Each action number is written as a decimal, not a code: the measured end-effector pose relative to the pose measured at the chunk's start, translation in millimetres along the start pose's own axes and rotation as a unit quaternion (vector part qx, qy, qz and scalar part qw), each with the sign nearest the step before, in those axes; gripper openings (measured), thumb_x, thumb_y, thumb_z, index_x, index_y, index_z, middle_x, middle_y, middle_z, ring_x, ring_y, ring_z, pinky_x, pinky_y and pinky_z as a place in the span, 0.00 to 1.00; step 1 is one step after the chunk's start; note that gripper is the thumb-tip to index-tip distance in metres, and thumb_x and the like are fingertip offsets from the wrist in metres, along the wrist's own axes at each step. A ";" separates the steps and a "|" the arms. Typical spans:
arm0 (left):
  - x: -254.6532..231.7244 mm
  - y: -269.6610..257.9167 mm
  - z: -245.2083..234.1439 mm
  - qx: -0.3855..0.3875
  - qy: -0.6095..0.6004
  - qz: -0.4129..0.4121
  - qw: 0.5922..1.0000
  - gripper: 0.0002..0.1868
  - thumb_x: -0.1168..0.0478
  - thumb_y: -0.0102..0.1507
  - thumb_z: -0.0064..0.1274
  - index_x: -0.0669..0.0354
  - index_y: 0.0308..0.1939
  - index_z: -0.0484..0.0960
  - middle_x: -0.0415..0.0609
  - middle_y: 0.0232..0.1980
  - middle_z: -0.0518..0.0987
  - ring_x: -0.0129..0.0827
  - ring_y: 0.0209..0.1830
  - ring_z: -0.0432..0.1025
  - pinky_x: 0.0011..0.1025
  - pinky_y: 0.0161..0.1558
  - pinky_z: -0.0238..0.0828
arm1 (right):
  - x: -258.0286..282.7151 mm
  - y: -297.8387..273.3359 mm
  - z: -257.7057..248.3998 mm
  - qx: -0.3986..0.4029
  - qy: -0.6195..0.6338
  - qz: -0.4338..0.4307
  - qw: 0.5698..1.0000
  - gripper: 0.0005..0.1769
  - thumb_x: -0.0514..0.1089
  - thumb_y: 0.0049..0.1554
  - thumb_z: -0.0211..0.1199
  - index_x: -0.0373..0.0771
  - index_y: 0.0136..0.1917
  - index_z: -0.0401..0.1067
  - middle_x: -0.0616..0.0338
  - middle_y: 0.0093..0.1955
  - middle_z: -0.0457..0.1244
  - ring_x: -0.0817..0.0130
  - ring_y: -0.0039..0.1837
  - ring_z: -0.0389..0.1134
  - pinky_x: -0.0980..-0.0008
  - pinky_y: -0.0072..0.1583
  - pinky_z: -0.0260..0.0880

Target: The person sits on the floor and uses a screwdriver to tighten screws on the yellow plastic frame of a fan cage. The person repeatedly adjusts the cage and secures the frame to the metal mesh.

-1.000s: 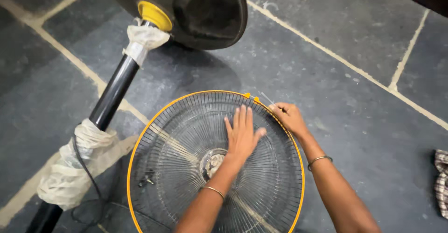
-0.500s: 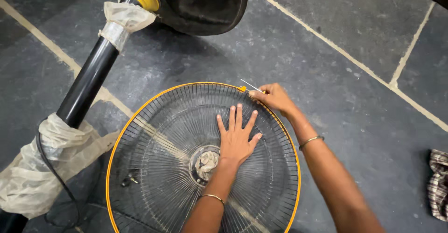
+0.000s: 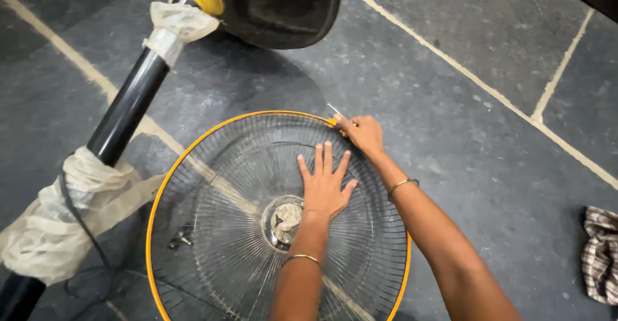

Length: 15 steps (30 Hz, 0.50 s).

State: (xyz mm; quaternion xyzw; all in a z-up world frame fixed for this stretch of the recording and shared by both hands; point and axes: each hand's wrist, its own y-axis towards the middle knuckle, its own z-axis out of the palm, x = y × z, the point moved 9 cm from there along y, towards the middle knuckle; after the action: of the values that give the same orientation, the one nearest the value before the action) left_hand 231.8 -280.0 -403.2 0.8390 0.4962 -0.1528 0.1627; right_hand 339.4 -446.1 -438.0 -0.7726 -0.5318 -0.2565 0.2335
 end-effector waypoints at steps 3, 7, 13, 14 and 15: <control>-0.9 0.5 0.5 0.003 0.017 0.000 1.000 0.40 0.37 0.62 0.49 0.40 0.76 0.61 0.60 0.81 0.48 0.52 0.82 0.40 0.72 0.72 0.27 | 3.2 -7.6 -6.2 -0.015 0.016 0.014 1.000 0.35 0.73 0.53 0.62 0.37 0.34 0.81 0.54 0.27 0.68 0.69 0.31 0.68 0.64 0.39 0.67; -0.6 2.8 1.5 -0.001 0.015 0.008 1.000 0.40 0.37 0.61 0.49 0.39 0.76 0.62 0.60 0.81 0.48 0.52 0.82 0.39 0.72 0.71 0.26 | 4.0 -11.8 -9.9 0.015 0.046 0.059 0.997 0.34 0.72 0.52 0.65 0.37 0.35 0.81 0.56 0.30 0.69 0.71 0.35 0.69 0.67 0.40 0.67; 2.3 1.8 1.7 -0.021 0.013 -0.002 1.000 0.39 0.36 0.63 0.48 0.40 0.76 0.62 0.61 0.81 0.48 0.54 0.82 0.39 0.74 0.70 0.27 | 24.2 6.9 7.5 0.143 0.092 0.020 0.985 0.34 0.70 0.50 0.68 0.34 0.41 0.81 0.55 0.35 0.70 0.70 0.38 0.69 0.67 0.41 0.69; 1.3 2.1 1.6 -0.022 0.013 -0.003 1.000 0.39 0.36 0.63 0.48 0.40 0.76 0.62 0.62 0.81 0.48 0.54 0.82 0.39 0.74 0.70 0.27 | 28.3 12.4 12.5 0.165 0.068 0.011 0.984 0.34 0.68 0.49 0.70 0.31 0.40 0.81 0.54 0.34 0.70 0.69 0.37 0.69 0.66 0.41 0.69; 1.3 2.5 1.9 -0.020 0.008 -0.009 1.000 0.39 0.36 0.63 0.47 0.40 0.76 0.62 0.62 0.81 0.48 0.54 0.82 0.39 0.74 0.70 0.27 | 31.3 17.8 16.7 0.186 0.044 0.003 0.982 0.34 0.67 0.49 0.72 0.28 0.39 0.80 0.53 0.34 0.69 0.67 0.37 0.70 0.66 0.41 0.69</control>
State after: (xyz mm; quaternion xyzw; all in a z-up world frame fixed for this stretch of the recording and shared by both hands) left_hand 234.4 -280.9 -405.2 0.8325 0.5077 -0.1375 0.1741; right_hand 368.1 -419.4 -432.0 -0.7049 -0.5573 -0.1865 0.3971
